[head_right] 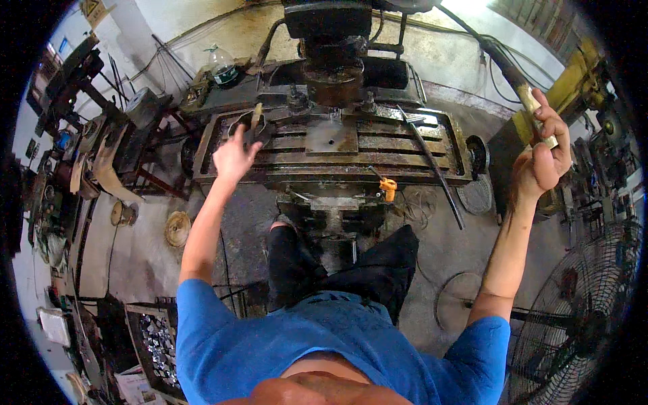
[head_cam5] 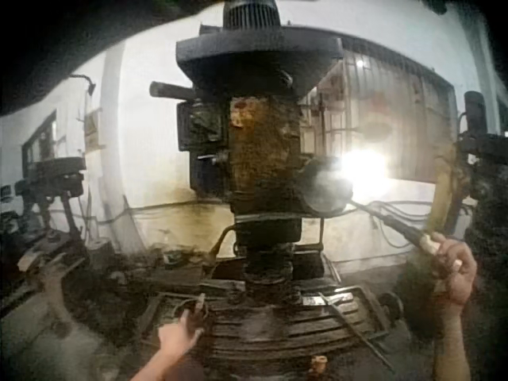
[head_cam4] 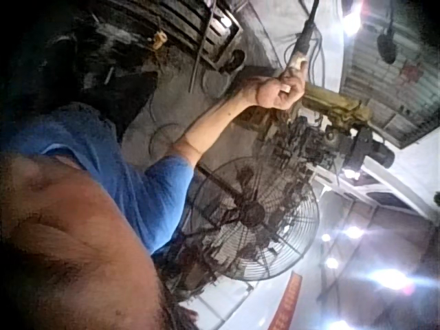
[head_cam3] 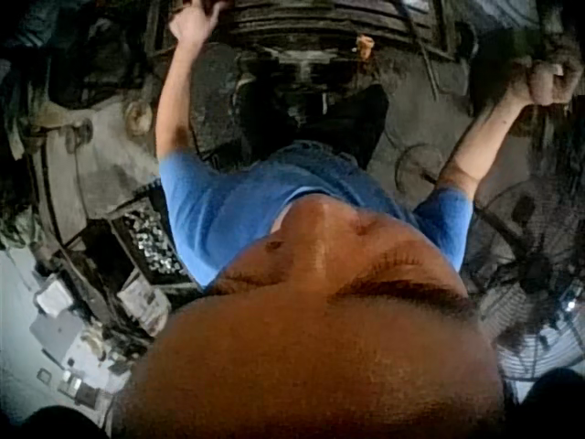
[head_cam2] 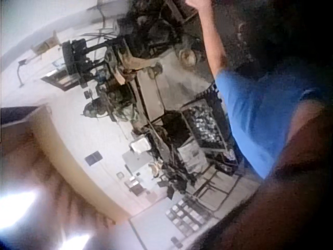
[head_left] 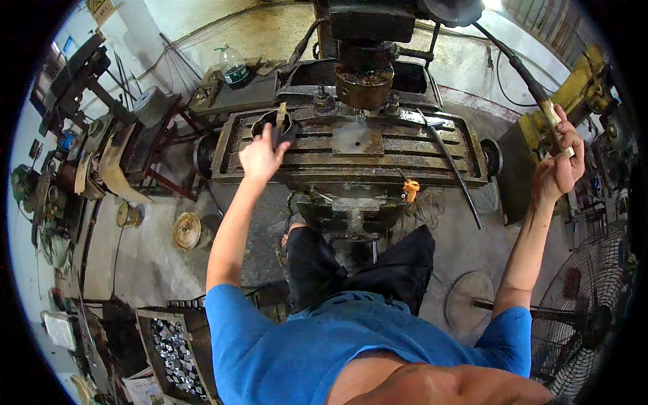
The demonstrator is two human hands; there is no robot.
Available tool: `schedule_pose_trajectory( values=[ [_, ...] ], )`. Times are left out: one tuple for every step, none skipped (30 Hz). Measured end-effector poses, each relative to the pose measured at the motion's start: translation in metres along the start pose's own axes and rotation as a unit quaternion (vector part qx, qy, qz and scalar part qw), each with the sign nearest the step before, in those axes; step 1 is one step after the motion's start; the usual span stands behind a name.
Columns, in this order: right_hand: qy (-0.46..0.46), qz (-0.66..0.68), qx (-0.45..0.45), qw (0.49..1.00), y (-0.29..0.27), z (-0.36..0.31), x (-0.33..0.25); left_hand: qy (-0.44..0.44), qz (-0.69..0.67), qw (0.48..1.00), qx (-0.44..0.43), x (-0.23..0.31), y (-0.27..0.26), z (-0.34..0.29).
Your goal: The person picks up metal parts from a bin and uses an air gun to blow air over them before placing them on a machine surface.
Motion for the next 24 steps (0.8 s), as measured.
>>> schedule_pose_trajectory(
  values=[
    [0.001,-0.002,0.0,1.0,0.001,0.001,0.001,0.029,0.01,0.999,-0.016,-0.001,0.007,-0.001],
    [0.002,-0.006,0.001,1.0,0.002,0.001,0.001,0.06,0.018,0.998,-0.033,-0.001,0.016,0.0],
    [0.002,-0.011,0.008,1.0,0.003,0.002,-0.001,0.097,0.039,0.994,-0.011,0.001,0.022,0.002],
    [0.003,-0.014,0.016,1.0,0.005,0.003,-0.002,0.101,0.041,0.994,0.015,-0.002,0.025,0.003],
    [0.004,-0.02,0.024,1.0,0.005,0.004,-0.003,0.107,0.043,0.993,0.039,-0.005,0.025,0.006],
    [0.0,-0.023,0.021,1.0,0.005,0.005,-0.004,0.112,0.044,0.991,0.063,-0.009,0.023,0.007],
    [-0.004,-0.026,0.017,1.0,0.004,0.006,-0.005,0.097,0.026,0.99,0.094,-0.015,0.02,0.007],
    [-0.007,-0.028,0.014,0.999,0.004,0.006,-0.005,0.062,0.01,0.992,0.111,-0.02,0.014,0.006],
    [-0.006,-0.022,0.015,1.0,0.003,0.007,-0.004,0.043,-0.006,0.989,0.14,-0.027,0.012,0.005],
    [-0.006,-0.017,0.016,1.0,0.001,0.008,-0.004,0.024,-0.021,0.985,0.169,-0.033,0.01,0.004],
    [-0.004,-0.01,0.015,1.0,0.001,0.008,-0.003,-0.007,-0.08,0.979,0.19,-0.035,0.004,0.001],
    [-0.002,-0.01,0.019,1.0,0.002,0.009,-0.002,-0.058,-0.15,0.975,0.154,-0.037,0.005,-0.001],
    [-0.001,-0.011,0.024,1.0,0.004,0.009,-0.001,-0.108,-0.219,0.963,0.117,-0.037,0.007,-0.002],
    [-0.01,-0.028,0.03,0.999,0.001,0.014,-0.014,-0.147,-0.303,0.939,0.076,-0.025,0.012,0.004],
    [-0.008,-0.01,0.029,0.999,0.001,0.012,-0.008,-0.173,-0.385,0.906,0.04,-0.012,0.008,0.0],
    [-0.007,0.007,0.029,1.0,0.0,0.008,-0.001,-0.214,-0.424,0.88,0.022,0.003,0.012,-0.003],
    [-0.005,0.025,0.028,0.999,0.002,0.004,0.004,-0.193,-0.415,0.889,0.026,0.013,0.02,-0.007],
    [-0.004,-0.013,0.042,0.999,0.004,0.001,0.003,-0.167,-0.412,0.895,0.03,0.028,0.027,-0.005],
    [0.0,-0.004,0.035,0.999,0.004,0.001,0.001,-0.139,-0.397,0.905,0.057,0.043,0.033,-0.001],
    [0.003,0.002,0.028,1.0,0.003,0.001,-0.002,-0.11,-0.385,0.913,0.082,0.062,0.039,0.003],
    [0.001,-0.002,0.029,1.0,0.003,0.001,-0.002,-0.114,-0.388,0.91,0.089,0.078,0.039,0.011],
    [-0.002,-0.007,0.03,1.0,0.003,0.001,-0.001,-0.131,-0.363,0.92,0.074,0.091,0.039,0.016],
    [-0.006,-0.011,0.032,0.999,0.004,0.001,-0.002,-0.131,-0.363,0.918,0.091,0.102,0.043,0.02],
    [-0.004,-0.01,0.035,0.999,0.004,0.001,-0.003,-0.132,-0.362,0.916,0.108,0.11,0.049,0.025]
  ],
)
Point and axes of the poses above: each hand's wrist, its own z-axis towards the middle knuckle, its own y-axis out of the palm, x = y × z, the point moved 2 cm from there along z, towards the middle knuckle, and after that the axes turned 11 degrees about x, right-handed, at the moved point
